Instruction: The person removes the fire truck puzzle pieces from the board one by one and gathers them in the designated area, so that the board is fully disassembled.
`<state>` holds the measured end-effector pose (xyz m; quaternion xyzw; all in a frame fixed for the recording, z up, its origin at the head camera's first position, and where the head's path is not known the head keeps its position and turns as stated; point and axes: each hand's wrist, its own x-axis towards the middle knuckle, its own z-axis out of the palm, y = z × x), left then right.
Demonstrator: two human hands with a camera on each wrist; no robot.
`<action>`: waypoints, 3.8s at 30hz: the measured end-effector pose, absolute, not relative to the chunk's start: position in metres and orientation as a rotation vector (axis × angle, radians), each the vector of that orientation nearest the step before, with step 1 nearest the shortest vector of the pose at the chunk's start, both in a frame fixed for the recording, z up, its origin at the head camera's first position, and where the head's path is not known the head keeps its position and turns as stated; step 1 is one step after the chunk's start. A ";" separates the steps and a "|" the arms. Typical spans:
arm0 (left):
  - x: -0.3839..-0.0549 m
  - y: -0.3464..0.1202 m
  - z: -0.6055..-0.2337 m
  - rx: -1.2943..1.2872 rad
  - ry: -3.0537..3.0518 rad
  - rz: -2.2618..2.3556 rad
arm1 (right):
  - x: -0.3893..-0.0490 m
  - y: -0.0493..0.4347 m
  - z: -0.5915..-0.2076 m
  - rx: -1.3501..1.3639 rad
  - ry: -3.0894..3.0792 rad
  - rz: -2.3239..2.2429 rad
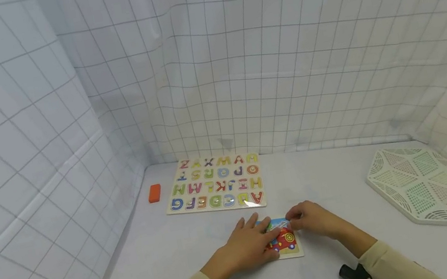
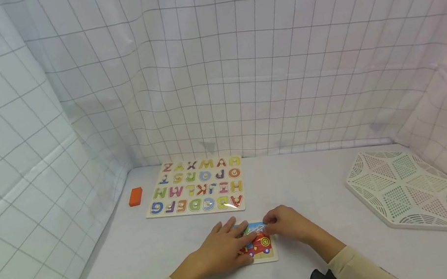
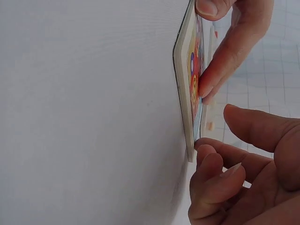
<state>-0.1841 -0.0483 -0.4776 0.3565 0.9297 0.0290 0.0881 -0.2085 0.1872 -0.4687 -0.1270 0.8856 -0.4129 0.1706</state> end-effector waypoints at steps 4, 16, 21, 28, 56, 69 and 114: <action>-0.183 -0.049 -0.476 1.047 2.764 0.093 | -0.207 0.184 -0.466 -0.329 2.507 -1.193; -0.181 -0.047 -0.478 1.032 2.774 0.081 | -0.215 0.181 -0.480 -0.174 2.457 -1.313; -0.181 -0.046 -0.479 1.027 2.784 0.066 | -0.219 0.179 -0.481 -0.122 2.450 -1.316; -0.181 -0.046 -0.479 1.027 2.793 0.056 | -0.221 0.176 -0.481 -0.079 2.464 -1.310; -0.182 -0.046 -0.483 1.029 2.803 0.045 | -0.225 0.177 -0.483 -0.120 2.380 -1.430; -0.178 -0.045 -0.477 1.003 2.799 0.051 | -0.228 0.192 -0.473 -0.063 2.331 -1.527; -0.183 -0.068 -0.478 0.936 2.891 0.280 | -0.200 0.297 -0.474 -0.024 2.594 -1.406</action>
